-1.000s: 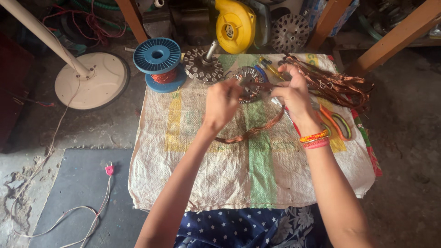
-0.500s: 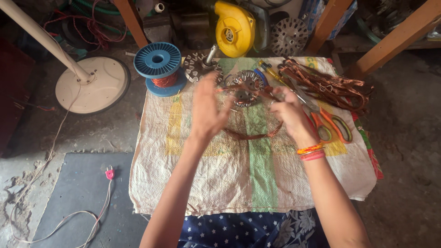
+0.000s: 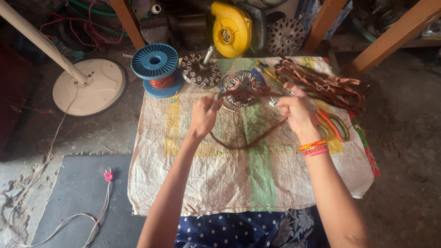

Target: The person winds copper wire around the slots of a motor stator, pressing the coils into place by hand. They use pliers to grip and pull the wire, scissors to trim it, and a screwdriver to tuck the wire ends into the stator, working around the part on a cloth-covered bench.

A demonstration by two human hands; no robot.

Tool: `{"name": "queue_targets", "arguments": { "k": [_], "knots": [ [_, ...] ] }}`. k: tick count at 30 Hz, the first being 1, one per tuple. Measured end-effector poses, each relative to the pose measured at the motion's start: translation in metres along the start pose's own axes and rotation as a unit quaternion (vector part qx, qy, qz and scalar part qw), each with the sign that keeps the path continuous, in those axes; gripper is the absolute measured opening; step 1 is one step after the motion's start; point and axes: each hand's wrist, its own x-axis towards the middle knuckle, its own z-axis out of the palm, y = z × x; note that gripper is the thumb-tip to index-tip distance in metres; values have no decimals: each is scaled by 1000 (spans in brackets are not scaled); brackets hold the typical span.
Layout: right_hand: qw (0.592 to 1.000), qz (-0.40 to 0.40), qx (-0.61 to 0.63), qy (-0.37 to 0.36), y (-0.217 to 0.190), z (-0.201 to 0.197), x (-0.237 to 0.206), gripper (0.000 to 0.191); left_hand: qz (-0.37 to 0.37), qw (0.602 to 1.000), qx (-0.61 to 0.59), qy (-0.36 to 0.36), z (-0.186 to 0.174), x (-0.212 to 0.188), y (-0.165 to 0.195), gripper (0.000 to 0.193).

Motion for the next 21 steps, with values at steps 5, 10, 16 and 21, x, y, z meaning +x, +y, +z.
{"name": "queue_targets", "arguments": {
  "k": [5,10,16,21],
  "knots": [
    [991,56,115,-32,23,-19,14,41,-104,860,-488,104,-9,13,-46,22],
    [980,87,176,-29,39,-39,26,34,-108,857,-479,154,-11,6,-47,23],
    [984,72,145,-69,28,-34,24,31,191,918,249,244,0,-16,41,74],
    [990,85,56,-101,5,-2,16,40,226,935,263,-77,34,-2,77,41]
  ]
}}
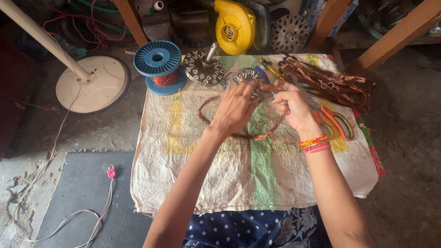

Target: The person winds copper wire around the slots of a motor stator, pressing the coils into place by hand. They use pliers to grip and pull the wire, scissors to trim it, and a screwdriver to tuck the wire ends into the stator, working around the part on a cloth-covered bench.

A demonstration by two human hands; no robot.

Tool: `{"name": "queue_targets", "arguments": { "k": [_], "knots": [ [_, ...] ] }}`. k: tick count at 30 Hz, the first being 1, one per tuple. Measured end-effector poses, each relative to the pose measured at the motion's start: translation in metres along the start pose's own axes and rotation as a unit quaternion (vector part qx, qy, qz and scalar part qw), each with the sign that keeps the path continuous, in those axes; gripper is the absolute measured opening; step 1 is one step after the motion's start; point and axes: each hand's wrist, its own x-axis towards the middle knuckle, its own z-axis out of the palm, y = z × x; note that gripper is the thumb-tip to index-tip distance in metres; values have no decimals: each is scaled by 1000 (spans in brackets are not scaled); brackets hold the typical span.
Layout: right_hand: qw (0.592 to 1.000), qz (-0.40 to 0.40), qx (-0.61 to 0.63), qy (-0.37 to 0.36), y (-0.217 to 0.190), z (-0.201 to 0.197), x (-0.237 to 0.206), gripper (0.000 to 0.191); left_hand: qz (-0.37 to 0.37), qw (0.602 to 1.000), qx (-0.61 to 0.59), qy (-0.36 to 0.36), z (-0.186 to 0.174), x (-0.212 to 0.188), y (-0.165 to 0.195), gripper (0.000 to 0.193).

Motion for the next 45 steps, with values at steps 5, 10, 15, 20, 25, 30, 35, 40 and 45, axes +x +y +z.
{"name": "queue_targets", "arguments": {
  "k": [5,10,15,20,25,30,35,40,45],
  "knots": [
    [1000,-10,-10,0,-10,-9,-6,44,-149,967,-202,-44,21,0,-35,28],
    [994,-23,104,21,-6,-52,-19,34,-221,889,-390,97,4,-25,-101,30],
    [984,21,167,58,2,-67,-25,27,-306,647,-696,55,-3,-46,-110,19],
    [980,27,194,28,-27,-64,-49,19,-295,558,-769,-100,-39,-59,-111,28],
    [996,-30,85,24,-31,-35,-62,11,-359,586,-718,-111,-47,-44,-115,34],
    [960,-217,-166,54,-14,-17,-58,28,-486,233,-827,159,-57,-31,-95,42],
    [825,-350,-440,61,12,-27,-70,28,-548,140,-782,262,-98,-28,-65,51],
    [839,-348,-413,65,18,-32,-84,18,-516,200,-796,244,-109,-20,-54,52],
    [946,-308,-99,24,-25,-20,-74,34,-390,350,-835,166,-79,-26,-74,56]
  ]
}}
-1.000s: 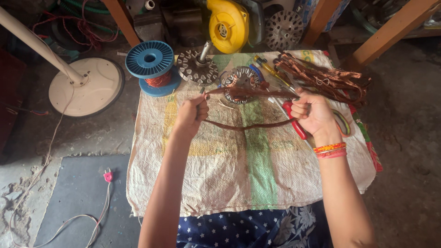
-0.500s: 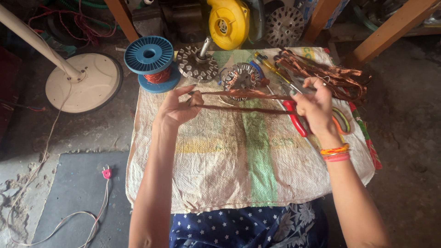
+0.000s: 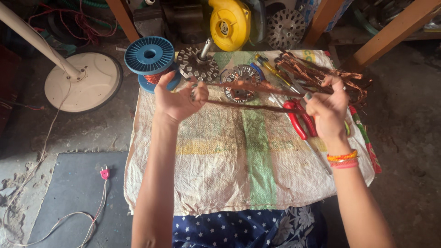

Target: The person winds copper wire around the slots of a motor stator, pressing the coils into place by hand. They use pliers to grip and pull the wire, scissors to trim it, and a screwdriver to tuck the wire ends into the stator, working around the part on a cloth-covered bench.

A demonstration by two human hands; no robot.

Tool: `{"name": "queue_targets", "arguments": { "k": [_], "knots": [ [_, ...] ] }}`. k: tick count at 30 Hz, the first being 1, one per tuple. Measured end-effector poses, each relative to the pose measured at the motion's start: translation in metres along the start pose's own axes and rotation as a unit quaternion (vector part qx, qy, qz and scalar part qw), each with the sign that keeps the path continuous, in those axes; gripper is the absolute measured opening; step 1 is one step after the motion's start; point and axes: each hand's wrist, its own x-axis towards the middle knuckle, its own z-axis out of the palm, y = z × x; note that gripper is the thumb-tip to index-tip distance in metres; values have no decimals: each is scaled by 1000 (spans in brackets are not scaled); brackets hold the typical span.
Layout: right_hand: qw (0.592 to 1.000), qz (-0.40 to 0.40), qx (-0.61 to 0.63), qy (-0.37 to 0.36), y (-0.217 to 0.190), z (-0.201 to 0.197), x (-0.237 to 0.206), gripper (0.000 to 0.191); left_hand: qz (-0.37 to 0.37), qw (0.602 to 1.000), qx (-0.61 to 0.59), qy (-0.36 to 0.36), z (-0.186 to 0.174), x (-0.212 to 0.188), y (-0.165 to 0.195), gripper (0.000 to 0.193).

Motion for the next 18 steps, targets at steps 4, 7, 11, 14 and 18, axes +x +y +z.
{"name": "queue_targets", "arguments": {
  "k": [4,7,11,14,18],
  "knots": [
    [990,67,111,52,-15,-1,22,32,158,887,398,-172,-12,30,-9,38],
    [986,38,143,72,-12,-21,42,27,256,848,420,-197,-6,48,-23,40],
    [956,11,258,141,8,-73,80,17,385,726,536,-194,1,57,-44,54],
    [942,44,264,202,24,-112,96,19,396,634,655,-111,-8,60,-61,72],
    [926,154,-33,344,43,-130,89,28,363,606,704,-71,-28,73,-87,90]
  ]
}}
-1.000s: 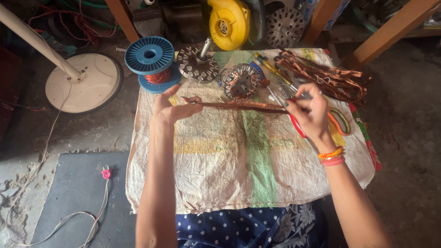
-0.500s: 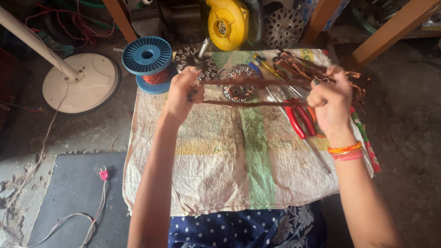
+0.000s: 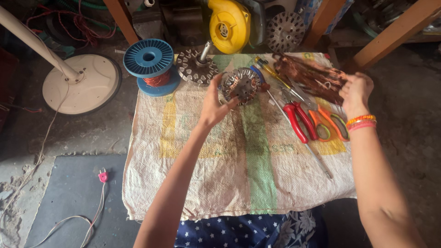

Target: The person winds copper wire around the slots of a motor stator, pressing the coils into place by hand. They use pliers to grip and pull the wire, scissors to trim it, and a screwdriver to tuck the wire ends into the stator, working around the part on a cloth-covered bench.

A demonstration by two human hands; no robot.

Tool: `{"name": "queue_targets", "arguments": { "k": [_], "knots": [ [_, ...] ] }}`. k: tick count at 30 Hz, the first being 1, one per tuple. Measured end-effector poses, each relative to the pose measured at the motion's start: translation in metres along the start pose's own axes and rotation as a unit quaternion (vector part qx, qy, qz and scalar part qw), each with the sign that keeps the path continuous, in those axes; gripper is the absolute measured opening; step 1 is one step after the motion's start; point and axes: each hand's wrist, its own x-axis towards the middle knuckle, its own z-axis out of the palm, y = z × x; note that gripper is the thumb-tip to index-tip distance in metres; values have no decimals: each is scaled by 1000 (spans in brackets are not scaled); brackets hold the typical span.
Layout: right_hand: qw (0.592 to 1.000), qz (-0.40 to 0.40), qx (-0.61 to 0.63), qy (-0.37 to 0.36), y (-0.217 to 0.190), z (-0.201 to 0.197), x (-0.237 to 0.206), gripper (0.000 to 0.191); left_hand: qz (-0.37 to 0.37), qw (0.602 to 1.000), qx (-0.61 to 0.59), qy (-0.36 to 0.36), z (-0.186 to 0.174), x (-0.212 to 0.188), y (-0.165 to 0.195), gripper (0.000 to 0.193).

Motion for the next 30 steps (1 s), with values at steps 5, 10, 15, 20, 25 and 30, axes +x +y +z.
{"name": "queue_targets", "arguments": {
  "k": [5,10,15,20,25,30],
  "knots": [
    [963,-165,-206,50,-1,-22,0,32,-25,999,20,5,13,-6,-22,90],
    [749,-409,-511,101,-5,-21,-25,60,-1,998,-54,18,11,-9,-32,74],
    [727,-411,-547,52,16,37,-91,71,-16,1000,14,12,16,-2,-37,90],
    [833,-328,-325,-304,55,121,-128,90,-108,994,27,2,21,10,-43,100],
    [866,-223,-331,-301,72,137,-138,102,-76,997,1,-16,14,7,-45,96],
    [861,-299,-259,-320,88,135,-142,86,-176,983,-27,-44,7,1,-34,91]
  ]
}}
